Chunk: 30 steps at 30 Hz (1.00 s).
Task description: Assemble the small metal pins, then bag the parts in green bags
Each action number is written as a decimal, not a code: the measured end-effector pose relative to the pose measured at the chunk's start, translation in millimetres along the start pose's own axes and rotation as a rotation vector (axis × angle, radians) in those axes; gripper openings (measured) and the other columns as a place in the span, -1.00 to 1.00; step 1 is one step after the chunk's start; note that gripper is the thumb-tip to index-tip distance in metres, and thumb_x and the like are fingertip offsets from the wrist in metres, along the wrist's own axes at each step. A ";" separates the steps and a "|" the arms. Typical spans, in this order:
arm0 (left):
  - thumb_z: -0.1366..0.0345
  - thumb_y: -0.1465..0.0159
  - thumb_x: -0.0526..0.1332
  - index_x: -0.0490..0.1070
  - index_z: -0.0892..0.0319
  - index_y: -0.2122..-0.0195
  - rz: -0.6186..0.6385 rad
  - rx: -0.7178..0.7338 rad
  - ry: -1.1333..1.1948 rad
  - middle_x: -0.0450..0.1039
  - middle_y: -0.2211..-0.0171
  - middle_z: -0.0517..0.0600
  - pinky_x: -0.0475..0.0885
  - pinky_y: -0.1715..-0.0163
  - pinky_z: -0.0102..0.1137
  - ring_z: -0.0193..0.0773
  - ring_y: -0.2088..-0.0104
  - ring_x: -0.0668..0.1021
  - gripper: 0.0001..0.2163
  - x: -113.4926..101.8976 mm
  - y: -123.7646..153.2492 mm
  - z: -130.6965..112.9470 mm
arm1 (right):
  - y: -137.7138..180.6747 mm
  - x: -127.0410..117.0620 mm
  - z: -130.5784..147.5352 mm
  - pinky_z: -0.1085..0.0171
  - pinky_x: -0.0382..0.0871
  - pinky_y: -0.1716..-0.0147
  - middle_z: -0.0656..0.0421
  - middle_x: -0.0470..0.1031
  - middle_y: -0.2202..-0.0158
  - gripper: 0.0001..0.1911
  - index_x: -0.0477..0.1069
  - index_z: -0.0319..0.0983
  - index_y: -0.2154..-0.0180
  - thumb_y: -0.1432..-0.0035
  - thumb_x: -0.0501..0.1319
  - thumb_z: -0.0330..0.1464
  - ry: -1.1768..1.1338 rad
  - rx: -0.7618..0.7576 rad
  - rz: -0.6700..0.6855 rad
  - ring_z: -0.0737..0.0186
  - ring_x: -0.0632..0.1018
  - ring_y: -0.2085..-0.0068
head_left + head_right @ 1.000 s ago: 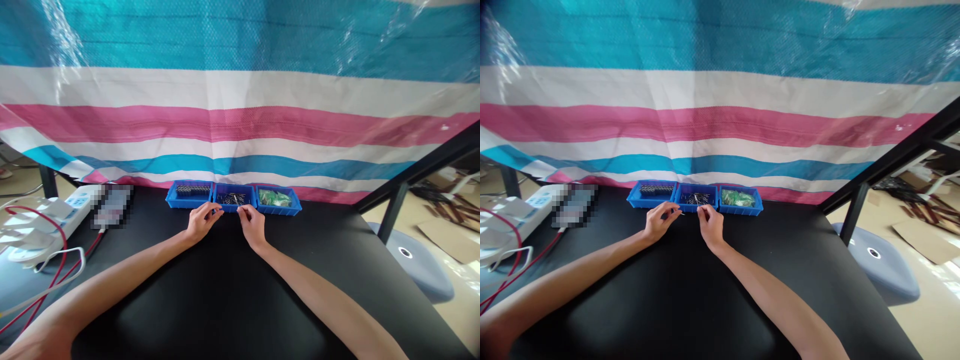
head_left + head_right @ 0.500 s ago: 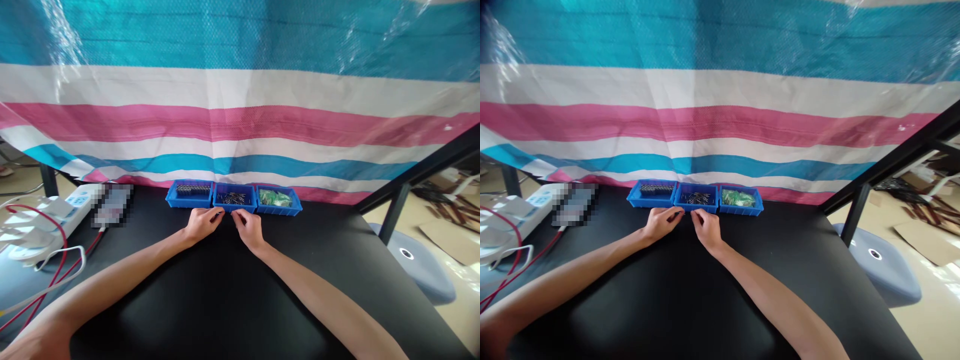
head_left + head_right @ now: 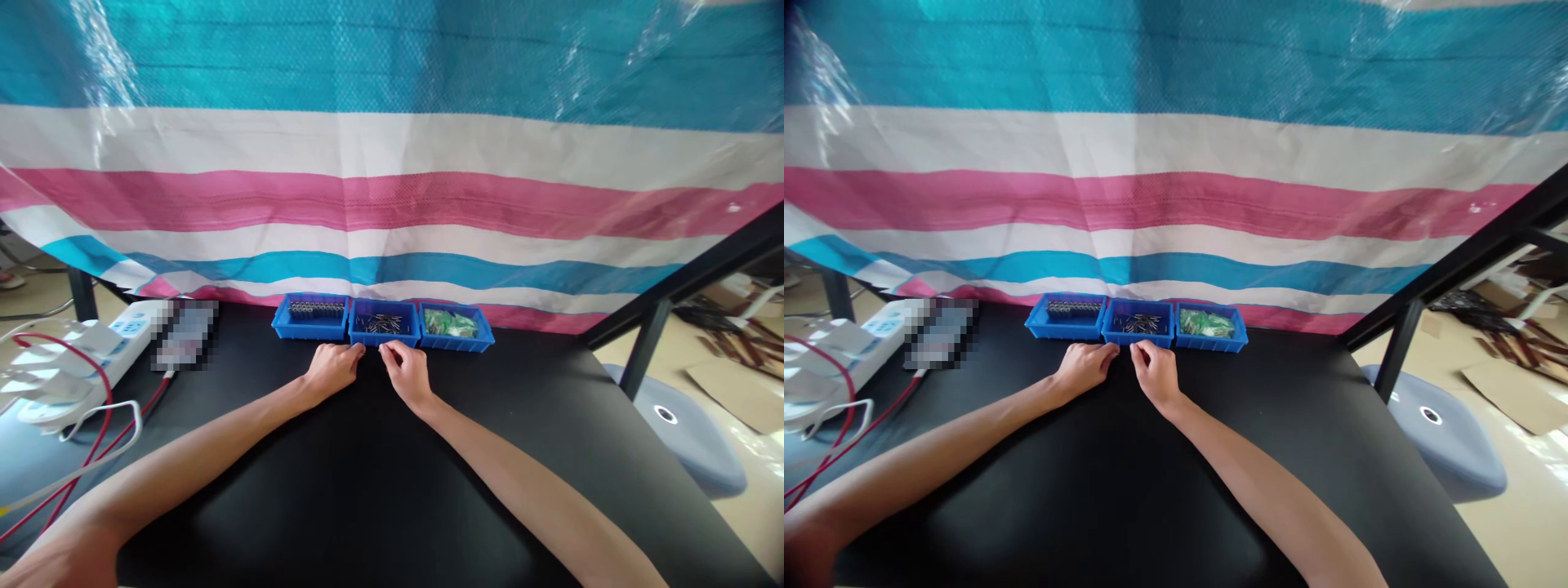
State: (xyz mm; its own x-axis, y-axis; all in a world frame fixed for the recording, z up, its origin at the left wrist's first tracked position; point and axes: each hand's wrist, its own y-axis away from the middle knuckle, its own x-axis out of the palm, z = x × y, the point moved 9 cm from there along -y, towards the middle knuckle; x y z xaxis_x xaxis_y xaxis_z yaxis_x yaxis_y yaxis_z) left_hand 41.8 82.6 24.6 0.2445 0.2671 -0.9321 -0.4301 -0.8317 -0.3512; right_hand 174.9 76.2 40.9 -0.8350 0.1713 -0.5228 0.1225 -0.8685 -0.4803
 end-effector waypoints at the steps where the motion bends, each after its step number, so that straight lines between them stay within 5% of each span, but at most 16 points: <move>1: 0.34 -0.28 0.07 0.47 0.11 0.24 0.018 0.015 0.001 0.57 0.47 0.00 0.24 0.56 -0.44 -0.21 0.54 0.55 -0.82 0.8 -0.1 -1.8 | 0.0 0.2 -0.4 0.35 0.22 0.48 0.21 0.46 0.55 -0.68 0.45 -0.23 0.42 -0.29 0.06 -0.24 0.001 0.002 0.001 0.30 0.45 0.54; 12: 0.43 -0.22 0.07 0.33 0.16 0.12 0.308 0.107 -0.071 0.54 0.43 0.03 0.29 0.50 -0.43 -0.14 0.46 0.58 -0.78 10.2 0.3 -19.3 | -0.1 0.1 -0.1 0.37 0.22 0.46 0.20 0.47 0.54 -0.67 0.46 -0.24 0.42 -0.29 0.05 -0.25 0.004 0.003 0.002 0.32 0.45 0.53; 21: 0.32 -0.37 -0.03 0.27 0.17 0.22 -0.032 0.097 0.392 0.38 0.55 -0.13 0.23 0.52 -0.53 -0.40 0.59 0.42 -0.87 -14.3 2.5 -10.6 | -1.0 1.4 1.1 0.38 0.24 0.48 0.21 0.46 0.55 -0.70 0.48 -0.24 0.37 -0.28 0.05 -0.27 -0.026 0.007 0.036 0.33 0.45 0.54; 30: 0.36 -0.35 0.02 0.28 0.20 0.26 -0.245 0.198 0.641 0.33 0.55 -0.13 0.28 0.52 -0.57 -0.46 0.59 0.36 -0.91 -46.4 8.8 -11.0 | 3.0 27.4 9.7 0.41 0.24 0.48 0.28 0.43 0.55 -0.68 0.41 -0.21 0.00 -0.22 0.12 -0.36 -0.040 -0.089 0.304 0.37 0.40 0.56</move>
State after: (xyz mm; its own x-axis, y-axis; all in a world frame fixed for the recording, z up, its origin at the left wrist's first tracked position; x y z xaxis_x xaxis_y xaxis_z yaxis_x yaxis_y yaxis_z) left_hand 36.2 57.5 65.7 0.7906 0.0458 -0.6106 -0.4325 -0.6640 -0.6099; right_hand 147.1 73.8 32.0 -0.7733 -0.1104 -0.6244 0.4151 -0.8325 -0.3669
